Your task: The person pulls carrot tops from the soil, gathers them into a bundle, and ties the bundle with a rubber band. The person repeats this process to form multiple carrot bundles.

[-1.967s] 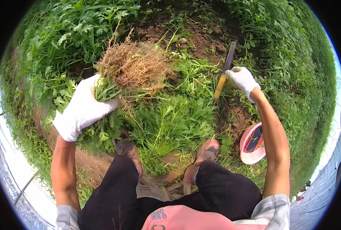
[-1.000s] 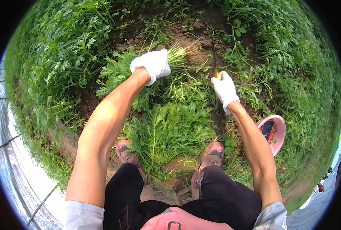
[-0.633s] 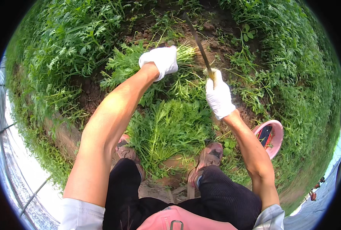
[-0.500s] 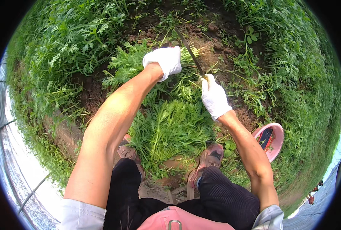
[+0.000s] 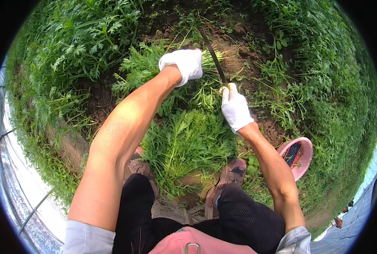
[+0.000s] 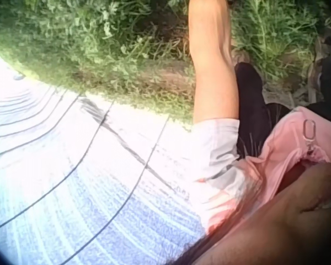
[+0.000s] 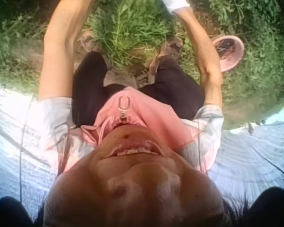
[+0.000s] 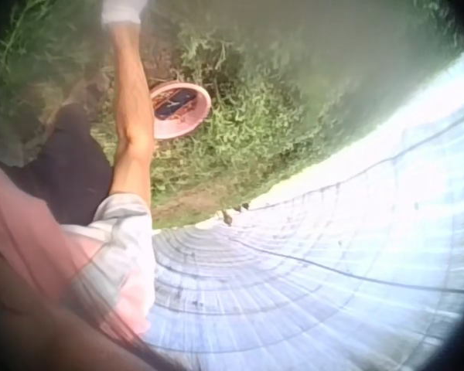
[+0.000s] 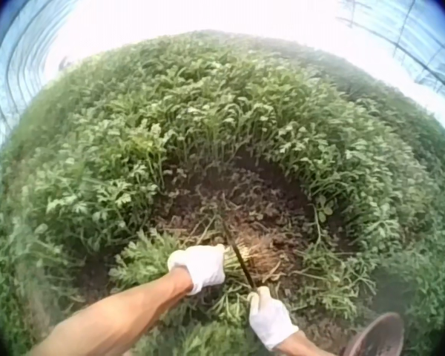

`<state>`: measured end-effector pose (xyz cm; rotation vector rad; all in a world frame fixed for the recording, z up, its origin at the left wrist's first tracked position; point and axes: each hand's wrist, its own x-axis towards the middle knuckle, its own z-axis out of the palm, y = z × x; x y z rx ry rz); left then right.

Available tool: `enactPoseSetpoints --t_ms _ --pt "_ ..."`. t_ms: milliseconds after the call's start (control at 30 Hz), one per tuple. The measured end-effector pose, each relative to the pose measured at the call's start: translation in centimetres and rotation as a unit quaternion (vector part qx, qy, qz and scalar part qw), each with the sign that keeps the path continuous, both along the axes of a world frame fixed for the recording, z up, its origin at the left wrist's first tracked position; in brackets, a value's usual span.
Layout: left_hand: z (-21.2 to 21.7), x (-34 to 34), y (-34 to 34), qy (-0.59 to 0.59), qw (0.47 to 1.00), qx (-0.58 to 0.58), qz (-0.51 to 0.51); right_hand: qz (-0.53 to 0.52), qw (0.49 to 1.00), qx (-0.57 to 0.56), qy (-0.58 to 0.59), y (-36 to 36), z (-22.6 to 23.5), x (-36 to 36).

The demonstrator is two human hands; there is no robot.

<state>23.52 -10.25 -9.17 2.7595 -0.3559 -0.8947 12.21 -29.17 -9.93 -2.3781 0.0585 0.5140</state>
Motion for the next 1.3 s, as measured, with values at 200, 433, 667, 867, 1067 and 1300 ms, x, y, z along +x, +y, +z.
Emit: enactPoseSetpoints --t_ms 200,433,667,867,1067,1300 --pt "-0.3 -0.3 0.1 -0.035 0.999 0.002 -0.011 0.002 0.998 -0.05 0.042 0.2 0.5 0.3" --pt "-1.5 -0.3 -0.2 -0.066 0.998 0.002 -0.02 0.01 0.993 -0.036 0.114 0.4 0.4 1.0" --pt "-4.1 0.6 0.2 -0.086 0.982 0.077 -0.152 -0.022 0.994 0.011 0.107 0.8 -1.7 1.9" --pt "-3.4 0.7 -0.6 -0.104 0.983 0.049 -0.142 0.015 0.997 0.022 0.071 1.4 -2.7 3.9" --pt "-0.2 -0.3 -0.6 -0.071 0.996 0.018 -0.047 0.009 0.995 0.006 0.096 1.7 -2.6 3.3" --pt "-1.1 -1.4 -0.9 -0.088 0.996 0.003 0.005 0.061 0.996 -0.001 0.07 2.3 -2.6 4.7"
